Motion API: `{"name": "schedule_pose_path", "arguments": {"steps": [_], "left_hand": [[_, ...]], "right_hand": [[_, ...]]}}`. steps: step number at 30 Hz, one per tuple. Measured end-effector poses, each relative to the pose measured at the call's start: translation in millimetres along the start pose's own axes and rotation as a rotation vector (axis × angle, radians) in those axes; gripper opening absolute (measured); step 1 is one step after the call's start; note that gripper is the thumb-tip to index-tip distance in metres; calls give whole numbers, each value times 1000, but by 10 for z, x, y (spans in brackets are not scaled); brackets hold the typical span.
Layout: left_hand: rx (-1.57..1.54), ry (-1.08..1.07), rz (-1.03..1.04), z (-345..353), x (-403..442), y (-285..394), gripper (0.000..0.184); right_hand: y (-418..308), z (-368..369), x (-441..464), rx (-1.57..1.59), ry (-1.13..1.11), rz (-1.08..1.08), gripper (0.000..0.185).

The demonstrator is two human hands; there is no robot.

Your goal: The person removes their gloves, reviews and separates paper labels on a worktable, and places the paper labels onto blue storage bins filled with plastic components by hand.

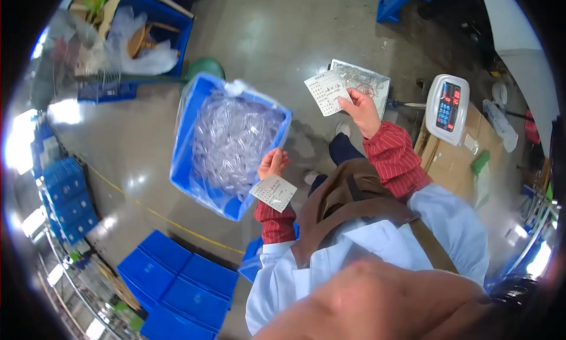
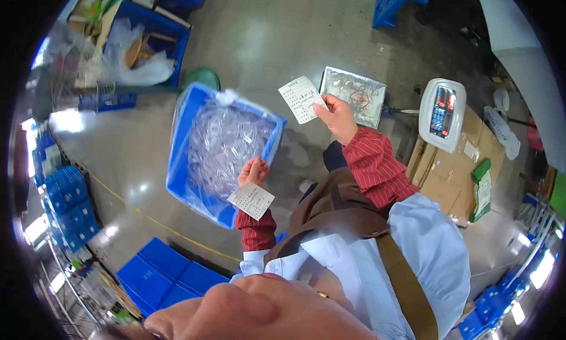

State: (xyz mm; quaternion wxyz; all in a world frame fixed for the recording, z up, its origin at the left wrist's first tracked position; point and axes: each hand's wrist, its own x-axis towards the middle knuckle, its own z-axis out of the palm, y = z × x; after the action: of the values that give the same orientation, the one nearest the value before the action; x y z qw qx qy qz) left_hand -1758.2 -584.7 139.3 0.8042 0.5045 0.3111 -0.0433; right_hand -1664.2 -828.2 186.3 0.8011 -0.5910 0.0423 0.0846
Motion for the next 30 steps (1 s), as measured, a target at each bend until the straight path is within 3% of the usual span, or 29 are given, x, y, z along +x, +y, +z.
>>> {"name": "schedule_pose_path", "arguments": {"steps": [5, 6, 12, 13, 19, 20, 26, 27, 30], "left_hand": [[30, -121, -29, 1449, 907, 474, 13], [56, -158, -2, 1832, -56, 826, 13], [72, -292, -72, 2738, 1248, 1291, 14], [74, -293, -68, 2976, 639, 1612, 14], [211, -451, -104, 3926, 2456, 2500, 16], [230, -444, -108, 4082, 2224, 2871, 16], [325, -477, -99, 4745, 3313, 3652, 16], [316, -468, -98, 4827, 3180, 3834, 16], [316, -490, -93, 4902, 3444, 3797, 16]], "right_hand": [[-719, -625, 1104, 10, 95, -25, 14], [-1588, -688, 400, 9, 85, -73, 14], [-1716, -936, 1763, 125, 215, -14, 16], [-2276, -930, 1382, 164, 206, -43, 16], [-2261, -972, 3232, 99, 274, -79, 21], [-2628, -837, 3175, 82, 302, -57, 21], [-2833, -608, 4474, 210, 349, -73, 19], [-3006, -506, 4440, 237, 337, -65, 19], [-2908, -535, 4688, 149, 317, -65, 21]]}}
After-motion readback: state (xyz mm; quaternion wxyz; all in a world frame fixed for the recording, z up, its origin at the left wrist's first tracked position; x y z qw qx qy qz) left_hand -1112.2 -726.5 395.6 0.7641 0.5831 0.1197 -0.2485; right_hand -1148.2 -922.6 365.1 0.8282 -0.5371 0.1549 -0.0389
